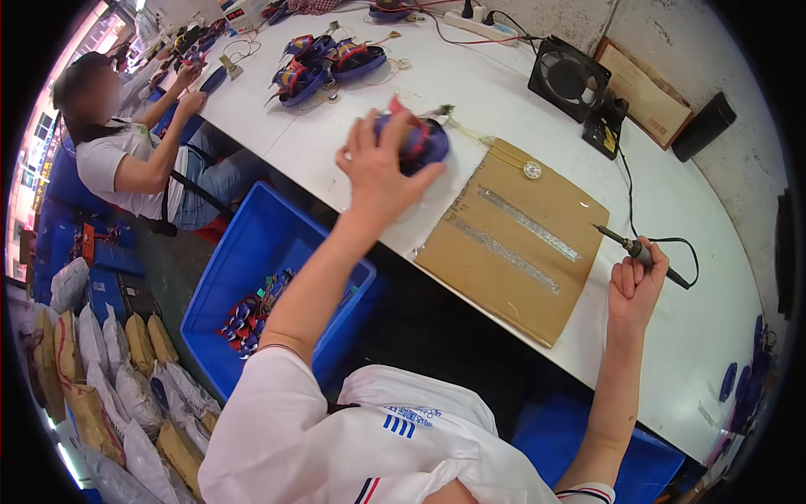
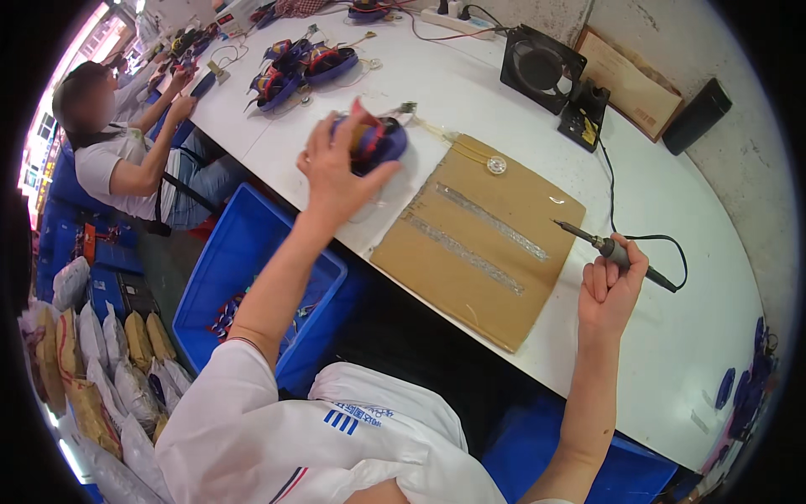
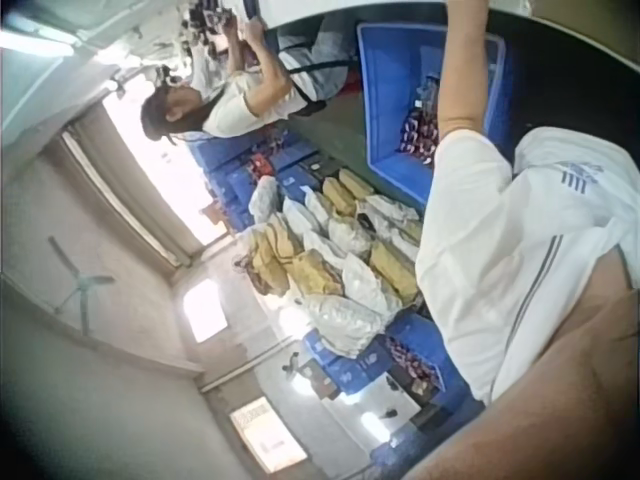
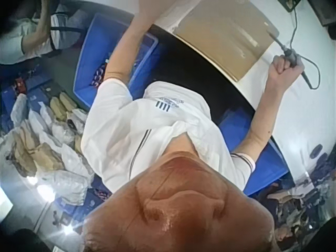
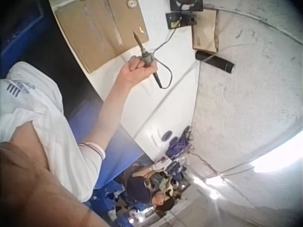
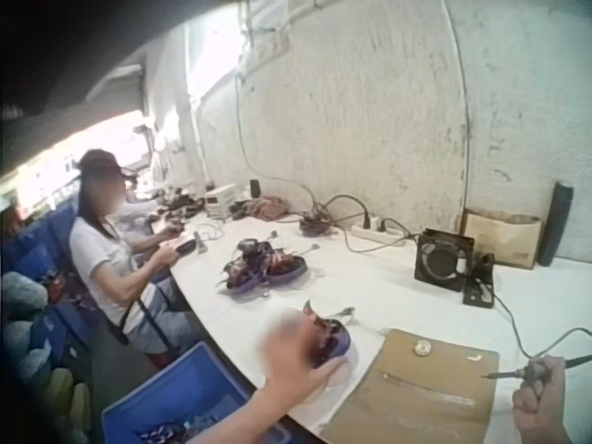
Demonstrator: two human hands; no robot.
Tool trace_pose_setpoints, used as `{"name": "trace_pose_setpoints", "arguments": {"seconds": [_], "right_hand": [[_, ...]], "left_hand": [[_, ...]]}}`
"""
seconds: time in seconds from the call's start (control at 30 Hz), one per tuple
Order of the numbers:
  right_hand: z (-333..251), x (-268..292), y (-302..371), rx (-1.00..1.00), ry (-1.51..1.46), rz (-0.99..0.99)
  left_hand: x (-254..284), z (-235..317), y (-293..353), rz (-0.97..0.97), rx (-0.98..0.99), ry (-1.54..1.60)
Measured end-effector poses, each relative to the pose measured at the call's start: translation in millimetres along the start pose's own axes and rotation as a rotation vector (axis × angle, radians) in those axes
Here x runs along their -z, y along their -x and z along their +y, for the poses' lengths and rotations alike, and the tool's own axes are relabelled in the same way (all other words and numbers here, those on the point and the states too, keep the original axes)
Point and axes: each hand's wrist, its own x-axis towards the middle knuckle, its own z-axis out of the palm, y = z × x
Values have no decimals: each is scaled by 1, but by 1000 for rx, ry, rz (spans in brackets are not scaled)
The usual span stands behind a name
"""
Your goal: Soldering wires and small parts onto electronic components using a specialized assembly jig.
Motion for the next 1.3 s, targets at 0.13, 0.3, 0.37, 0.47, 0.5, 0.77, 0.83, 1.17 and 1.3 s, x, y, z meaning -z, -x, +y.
{"name": "trace_pose_setpoints", "arguments": {"seconds": [0.13,0.3,0.37,0.47,0.5,0.77,0.83,1.17,1.3], "right_hand": [[1,0,1,-10,4,-4],[5,0,-1,-31,12,-13],[2,4,1,-33,15,20],[6,19,-3,53,77,84],[4,3,2,11,40,169],[14,-3,-15,-104,-30,92],[8,-7,-10,-134,-75,114],[31,5,-30,70,-15,110],[24,25,-47,60,351,233]], "left_hand": [[-7,-72,-31,117,25,-4],[-19,-136,-67,225,89,-140],[-29,-144,-79,297,129,-233],[-53,-179,-105,434,67,-384],[-51,-193,-114,608,-47,-526],[9,-29,-37,478,-255,254],[9,13,0,397,-179,341],[54,248,45,-491,-820,1039],[37,393,57,-913,-1047,1080]]}}
